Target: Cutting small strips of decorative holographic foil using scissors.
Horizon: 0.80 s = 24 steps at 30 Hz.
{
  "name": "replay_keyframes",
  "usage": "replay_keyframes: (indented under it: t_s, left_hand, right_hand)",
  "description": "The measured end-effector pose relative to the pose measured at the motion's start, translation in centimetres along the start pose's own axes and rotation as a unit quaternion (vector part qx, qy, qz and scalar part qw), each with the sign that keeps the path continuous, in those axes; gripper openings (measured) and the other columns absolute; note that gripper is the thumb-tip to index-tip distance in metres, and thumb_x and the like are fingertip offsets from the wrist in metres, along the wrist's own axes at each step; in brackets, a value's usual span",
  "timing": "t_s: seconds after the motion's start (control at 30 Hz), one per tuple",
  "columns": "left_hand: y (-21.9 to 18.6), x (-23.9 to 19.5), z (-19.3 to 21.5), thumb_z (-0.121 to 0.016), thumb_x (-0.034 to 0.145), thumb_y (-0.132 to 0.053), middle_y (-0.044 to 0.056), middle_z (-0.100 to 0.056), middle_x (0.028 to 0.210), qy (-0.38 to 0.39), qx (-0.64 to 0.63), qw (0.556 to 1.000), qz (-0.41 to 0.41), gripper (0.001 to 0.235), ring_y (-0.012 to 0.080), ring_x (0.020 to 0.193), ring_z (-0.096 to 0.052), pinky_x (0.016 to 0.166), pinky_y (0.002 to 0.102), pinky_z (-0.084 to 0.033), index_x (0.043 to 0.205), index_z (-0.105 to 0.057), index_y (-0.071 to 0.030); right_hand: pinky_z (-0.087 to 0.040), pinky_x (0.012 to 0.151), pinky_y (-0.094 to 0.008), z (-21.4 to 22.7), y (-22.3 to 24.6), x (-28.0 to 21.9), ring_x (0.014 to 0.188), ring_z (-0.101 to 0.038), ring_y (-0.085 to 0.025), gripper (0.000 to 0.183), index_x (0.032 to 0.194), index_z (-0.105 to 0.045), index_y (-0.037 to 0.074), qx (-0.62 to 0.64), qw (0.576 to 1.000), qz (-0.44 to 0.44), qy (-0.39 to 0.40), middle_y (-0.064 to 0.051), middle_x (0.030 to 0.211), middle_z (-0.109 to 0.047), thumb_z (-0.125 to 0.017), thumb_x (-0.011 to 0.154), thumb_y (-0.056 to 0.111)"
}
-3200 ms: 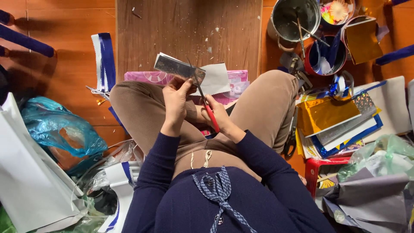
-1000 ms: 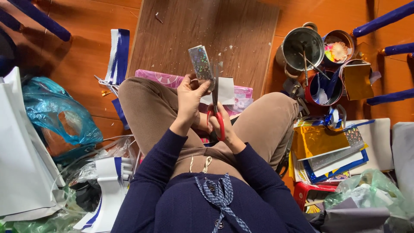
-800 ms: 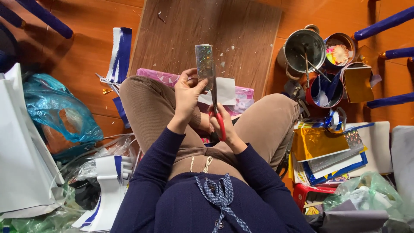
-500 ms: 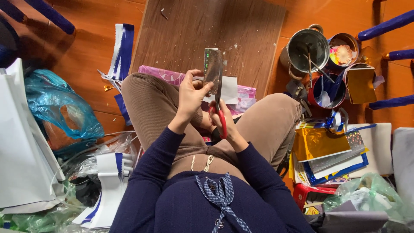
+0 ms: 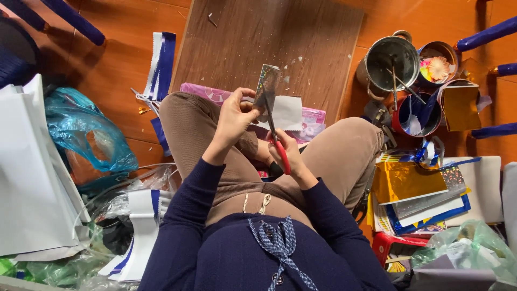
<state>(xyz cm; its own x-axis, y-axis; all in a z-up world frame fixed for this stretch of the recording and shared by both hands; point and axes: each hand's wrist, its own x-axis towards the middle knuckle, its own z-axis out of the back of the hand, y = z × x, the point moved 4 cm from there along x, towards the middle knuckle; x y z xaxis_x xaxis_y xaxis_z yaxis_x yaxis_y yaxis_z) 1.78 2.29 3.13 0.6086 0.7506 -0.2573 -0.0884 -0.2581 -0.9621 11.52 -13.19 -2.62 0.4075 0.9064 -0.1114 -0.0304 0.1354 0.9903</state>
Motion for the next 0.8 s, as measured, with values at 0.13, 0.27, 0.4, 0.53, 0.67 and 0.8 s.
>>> replay_keyframes:
  t_s: [0.13, 0.27, 0.4, 0.53, 0.67, 0.8]
  left_hand:
    - [0.4, 0.5, 0.3, -0.071, 0.079, 0.002, 0.009, -0.071, 0.074, 0.015, 0.000, 1.000, 0.004, 0.032, 0.0141, 0.053, -0.067, 0.046, 0.025, -0.058, 0.108, -0.062, -0.009]
    - [-0.4, 0.9, 0.9, -0.074, 0.084, -0.008, 0.008, -0.067, 0.068, 0.029, 0.031, 0.999, -0.026, 0.015, 0.0117, 0.053, -0.063, 0.045, 0.024, -0.054, 0.098, -0.068, -0.008]
    - [-0.8, 0.5, 0.5, -0.073, 0.091, -0.016, 0.006, -0.063, 0.060, -0.010, 0.039, 0.997, -0.065, 0.011, 0.0090, 0.052, -0.056, 0.045, 0.022, -0.047, 0.085, -0.071, -0.007]
    - [0.7, -1.0, -2.3, -0.074, 0.092, -0.021, 0.003, -0.059, 0.058, -0.041, 0.018, 0.996, -0.070, 0.019, 0.0072, 0.058, -0.049, 0.049, 0.023, -0.042, 0.078, -0.072, -0.007]
    - [0.6, -2.0, -3.5, -0.075, 0.090, -0.021, -0.003, -0.058, 0.059, -0.101, -0.023, 0.993, -0.048, 0.018, 0.0040, 0.060, -0.047, 0.052, 0.019, -0.038, 0.076, -0.072, -0.011]
    - [1.1, -1.7, -3.2, -0.075, 0.091, -0.022, -0.005, -0.056, 0.060, -0.090, -0.012, 0.995, -0.049, 0.019, 0.0041, 0.059, -0.047, 0.053, 0.019, -0.038, 0.076, -0.070, -0.012]
  right_hand:
    - [-0.046, 0.058, -0.026, 0.1, 0.1, -0.1, 0.060, -0.052, -0.012, 0.023, 0.096, -0.068, 0.013, -0.010, 1.000, 0.000, -0.001, -0.005, 0.065, -0.053, -0.058, 0.076, 0.007]
    - [-0.046, 0.058, -0.026, -0.1, -0.1, -0.1, 0.060, -0.053, -0.012, 0.023, 0.095, -0.067, 0.014, -0.014, 1.000, -0.002, 0.004, -0.004, 0.064, -0.054, -0.059, 0.075, 0.006]
    - [-0.048, 0.061, -0.026, -0.7, -0.1, -0.2, 0.065, -0.054, -0.012, 0.022, 0.099, -0.067, 0.014, 0.037, 0.999, -0.020, 0.014, -0.003, 0.070, -0.057, -0.062, 0.078, 0.009]
    - [-0.047, 0.043, -0.026, -1.5, 0.4, 0.5, 0.044, -0.058, -0.015, 0.019, 0.105, -0.056, 0.008, 0.082, 0.995, 0.014, 0.064, -0.007, 0.054, -0.060, -0.055, 0.086, 0.009]
    - [-0.048, 0.044, -0.030, -1.3, 0.1, -0.3, 0.045, -0.059, -0.019, 0.019, 0.104, -0.054, 0.007, 0.067, 0.997, 0.015, 0.025, -0.011, 0.055, -0.058, -0.052, 0.085, 0.008]
    - [-0.052, 0.065, -0.041, -0.9, 0.1, -1.0, 0.063, -0.060, -0.027, 0.024, 0.104, -0.058, 0.011, -0.038, 0.999, -0.004, -0.010, -0.015, 0.073, -0.057, -0.055, 0.080, 0.014]
